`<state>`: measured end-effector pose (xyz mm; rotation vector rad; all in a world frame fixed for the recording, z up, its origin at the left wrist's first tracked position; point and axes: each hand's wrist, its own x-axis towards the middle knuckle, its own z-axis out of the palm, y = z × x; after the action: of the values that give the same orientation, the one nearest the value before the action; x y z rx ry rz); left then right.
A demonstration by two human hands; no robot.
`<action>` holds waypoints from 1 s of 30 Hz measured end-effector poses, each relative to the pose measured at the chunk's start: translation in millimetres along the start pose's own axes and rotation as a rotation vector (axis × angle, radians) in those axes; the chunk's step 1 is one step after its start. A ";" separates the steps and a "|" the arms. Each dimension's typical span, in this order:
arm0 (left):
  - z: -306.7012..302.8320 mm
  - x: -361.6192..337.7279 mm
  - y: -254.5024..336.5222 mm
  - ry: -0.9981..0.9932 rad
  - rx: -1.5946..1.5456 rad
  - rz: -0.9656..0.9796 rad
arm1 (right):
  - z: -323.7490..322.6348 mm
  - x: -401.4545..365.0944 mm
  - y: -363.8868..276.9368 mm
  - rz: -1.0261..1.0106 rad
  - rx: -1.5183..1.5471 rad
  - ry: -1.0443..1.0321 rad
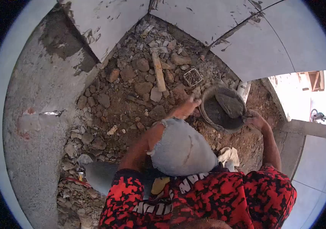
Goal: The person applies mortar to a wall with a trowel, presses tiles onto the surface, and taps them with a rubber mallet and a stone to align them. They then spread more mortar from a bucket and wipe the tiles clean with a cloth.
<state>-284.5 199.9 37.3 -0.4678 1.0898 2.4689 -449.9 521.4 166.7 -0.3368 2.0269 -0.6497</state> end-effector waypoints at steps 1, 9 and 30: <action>0.7 8.0 -5.5 -0.071 0.065 -0.101 | 0.2 1.7 15.9 0.008 0.003 0.001; -49.0 50.4 -82.1 0.122 0.381 0.072 | 13.3 76.5 -26.4 -0.057 -0.727 0.078; -110.7 -227.3 237.6 1.696 1.096 0.952 | 239.1 471.5 -194.5 -0.550 -1.658 0.514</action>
<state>-187.6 -80.8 216.8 -1.9856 3.4473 0.8075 -491.6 61.5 -156.0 -1.8364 2.5159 0.9428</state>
